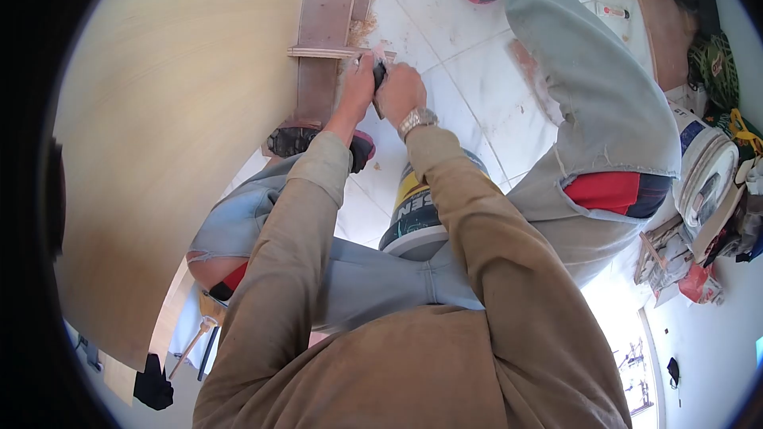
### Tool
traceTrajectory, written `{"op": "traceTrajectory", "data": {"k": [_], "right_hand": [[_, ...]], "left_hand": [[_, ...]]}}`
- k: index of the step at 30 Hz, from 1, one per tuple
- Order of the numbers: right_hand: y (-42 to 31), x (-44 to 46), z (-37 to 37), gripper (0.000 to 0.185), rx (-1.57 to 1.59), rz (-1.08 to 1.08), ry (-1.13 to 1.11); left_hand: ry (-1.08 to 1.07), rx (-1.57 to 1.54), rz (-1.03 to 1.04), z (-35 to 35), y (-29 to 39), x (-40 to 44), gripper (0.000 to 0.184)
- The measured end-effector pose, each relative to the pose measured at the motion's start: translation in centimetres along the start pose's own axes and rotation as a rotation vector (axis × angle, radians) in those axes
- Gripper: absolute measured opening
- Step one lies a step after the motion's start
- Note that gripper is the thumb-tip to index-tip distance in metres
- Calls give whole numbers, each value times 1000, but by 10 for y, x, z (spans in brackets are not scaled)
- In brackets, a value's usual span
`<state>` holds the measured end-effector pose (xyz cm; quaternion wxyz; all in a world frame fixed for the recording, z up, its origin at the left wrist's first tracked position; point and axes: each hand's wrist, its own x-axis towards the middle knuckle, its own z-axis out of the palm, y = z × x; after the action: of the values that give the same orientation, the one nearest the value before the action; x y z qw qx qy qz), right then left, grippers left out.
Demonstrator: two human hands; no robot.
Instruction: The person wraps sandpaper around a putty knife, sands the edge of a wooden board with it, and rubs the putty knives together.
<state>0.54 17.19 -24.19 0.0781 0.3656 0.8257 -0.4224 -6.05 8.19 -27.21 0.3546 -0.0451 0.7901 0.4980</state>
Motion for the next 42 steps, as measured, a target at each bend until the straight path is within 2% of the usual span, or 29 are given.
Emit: {"op": "traceTrajectory", "data": {"k": [4,7,10,11,14,15,18,21,24,27,30,31,34,36,38,42], "right_hand": [[4,1,-1,23,1,25,-71],[1,-3,1,21,-64,-63,-22],[13,4,10,22,20,-13,49],[19,2,8,24,2,19,-28],[7,-4,2,25,-82,-80,-34],[3,1,2,22,7,21,40],[-3,-2,-11,21,-13,39,-61],[1,-5,5,23,-85,-43,6],[10,0,7,23,2,46,14],[1,-7,4,15,28,-70,36],[8,5,4,15,39,76,1],[7,4,-4,16,94,40,5],[-10,-6,1,15,-35,-45,-29],[-3,-8,5,15,13,-11,2],[4,-1,-1,15,99,22,3],[-4,-7,7,16,-20,1,1]], "left_hand": [[-25,32,34,-7,0,-2,44],[-17,19,38,-2,8,2,44],[-1,60,80,-5,-2,1,44],[-3,52,76,-8,-9,-1,44],[-47,12,94,-8,10,6,43],[-58,2,86,-10,9,1,43],[-41,8,113,-11,6,5,43],[-40,6,90,-10,0,8,43],[-31,26,71,-7,7,6,43],[3,27,45,-7,7,9,35],[-43,-10,62,-11,-1,9,35],[-31,-8,75,-11,1,14,35],[-34,-3,102,-8,5,17,34],[-47,-15,103,-11,1,8,34],[-32,13,106,-11,8,10,34],[-44,18,102,-11,-1,11,43]]}}
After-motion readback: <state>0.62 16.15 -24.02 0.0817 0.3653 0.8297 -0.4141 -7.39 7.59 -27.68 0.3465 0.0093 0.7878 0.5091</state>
